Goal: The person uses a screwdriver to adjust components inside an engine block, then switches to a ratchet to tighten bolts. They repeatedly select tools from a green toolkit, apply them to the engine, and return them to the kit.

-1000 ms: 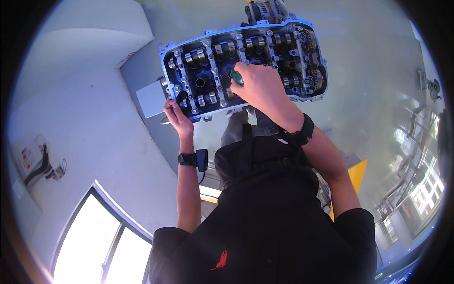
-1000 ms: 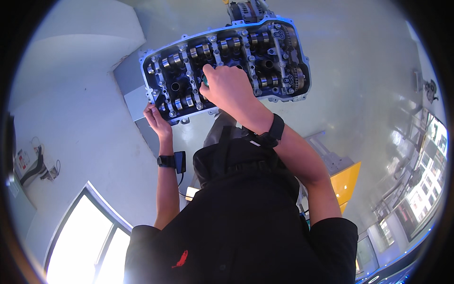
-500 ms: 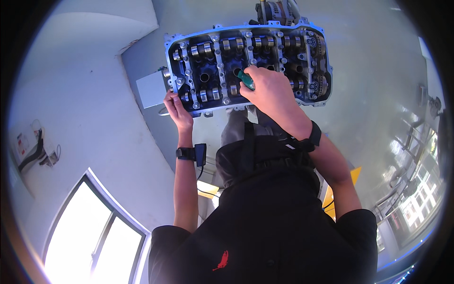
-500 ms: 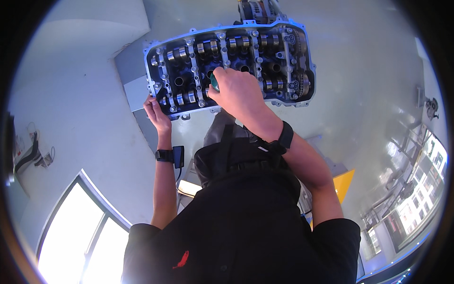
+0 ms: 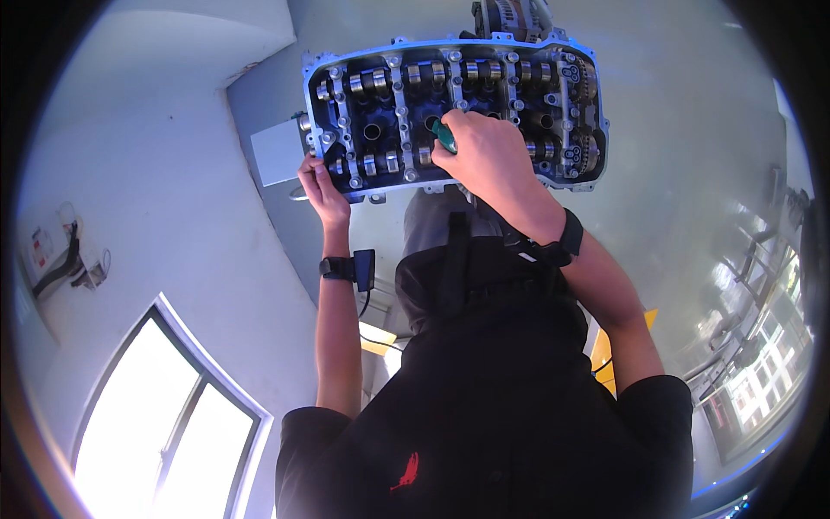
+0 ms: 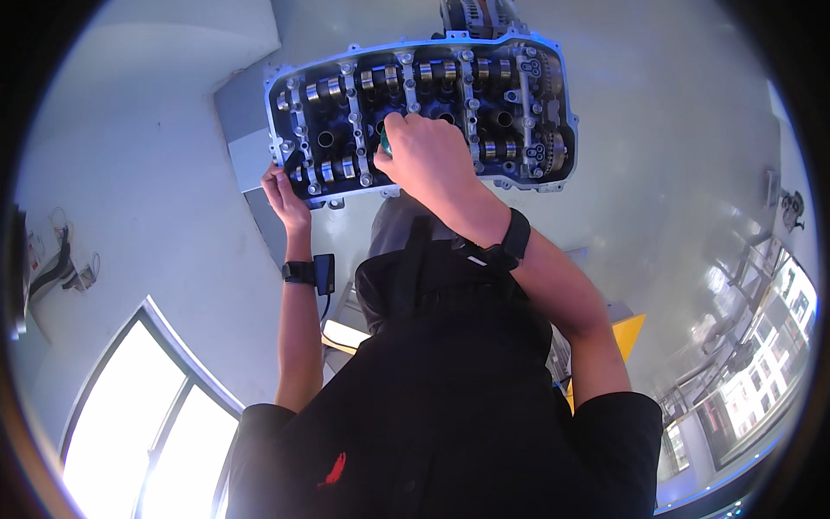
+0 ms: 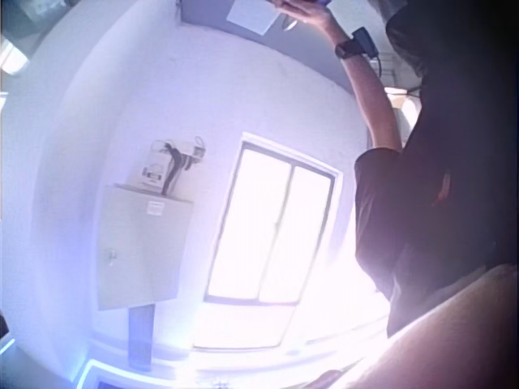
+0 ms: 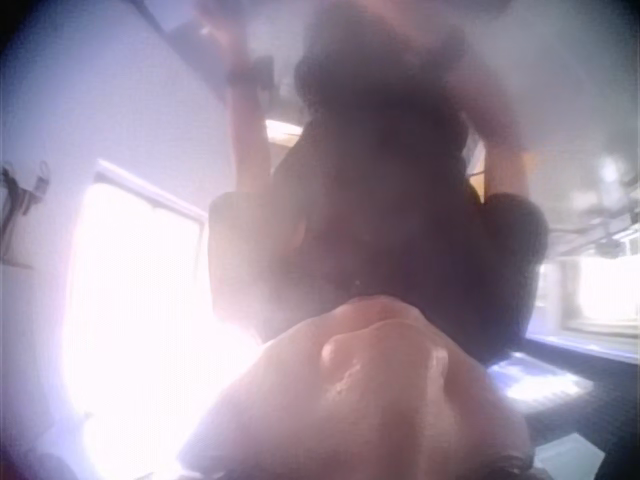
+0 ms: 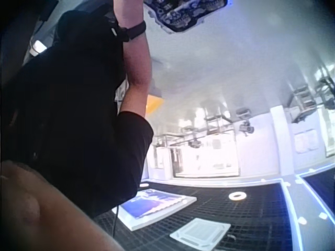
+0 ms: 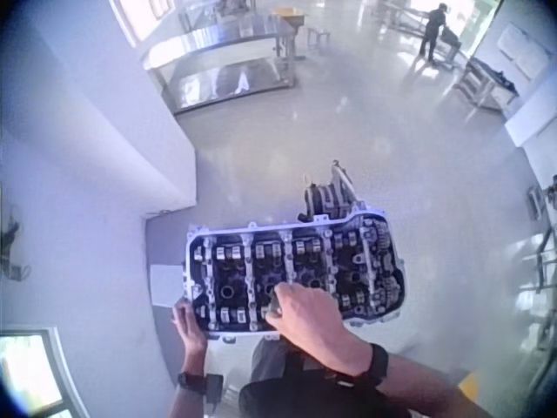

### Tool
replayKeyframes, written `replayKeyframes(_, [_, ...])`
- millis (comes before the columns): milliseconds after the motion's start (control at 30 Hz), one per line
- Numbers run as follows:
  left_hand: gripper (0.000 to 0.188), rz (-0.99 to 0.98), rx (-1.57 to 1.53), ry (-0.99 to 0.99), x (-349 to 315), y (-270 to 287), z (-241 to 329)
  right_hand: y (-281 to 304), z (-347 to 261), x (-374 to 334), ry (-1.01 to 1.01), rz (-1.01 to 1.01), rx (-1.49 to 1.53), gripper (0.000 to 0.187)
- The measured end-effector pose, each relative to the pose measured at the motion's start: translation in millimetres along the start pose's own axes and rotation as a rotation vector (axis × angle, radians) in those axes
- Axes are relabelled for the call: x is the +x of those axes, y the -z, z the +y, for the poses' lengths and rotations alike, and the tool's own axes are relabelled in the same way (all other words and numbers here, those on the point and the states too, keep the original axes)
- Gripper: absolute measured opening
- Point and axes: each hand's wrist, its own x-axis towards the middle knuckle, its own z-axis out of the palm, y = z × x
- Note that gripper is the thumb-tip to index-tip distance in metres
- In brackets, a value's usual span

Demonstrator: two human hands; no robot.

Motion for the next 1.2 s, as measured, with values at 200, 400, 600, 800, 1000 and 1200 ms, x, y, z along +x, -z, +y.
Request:
replayKeyframes(200, [0.012,0.006,-0.053,0.012,-7,12,-2,-3,-17,4,-0.052,-0.078,0.000,0.023])
replayKeyframes(400, [0.012,0.012,-0.070,0.016,-5,16,-7,-13,-21,3,-0.108,-0.103,0.039,0.023])
replayKeyframes(600, [0.012,-0.011,-0.091,-0.014,4,12,-7,-14,-16,-2,-0.077,0.018,0.042,0.024])
replayKeyframes(800, [0.012,-0.013,-0.079,-0.015,3,8,-6,-9,-16,-1,-0.106,0.013,0.009,0.023])
replayKeyframes(1000, [0.013,-0.026,-0.072,-0.013,3,7,-7,-4,-16,3,-0.119,-0.020,0.009,0.023])
replayKeyframes(1200, [0.013,-0.033,-0.065,-0.022,5,5,-6,-11,-12,5,-0.114,-0.018,-0.004,0.023])
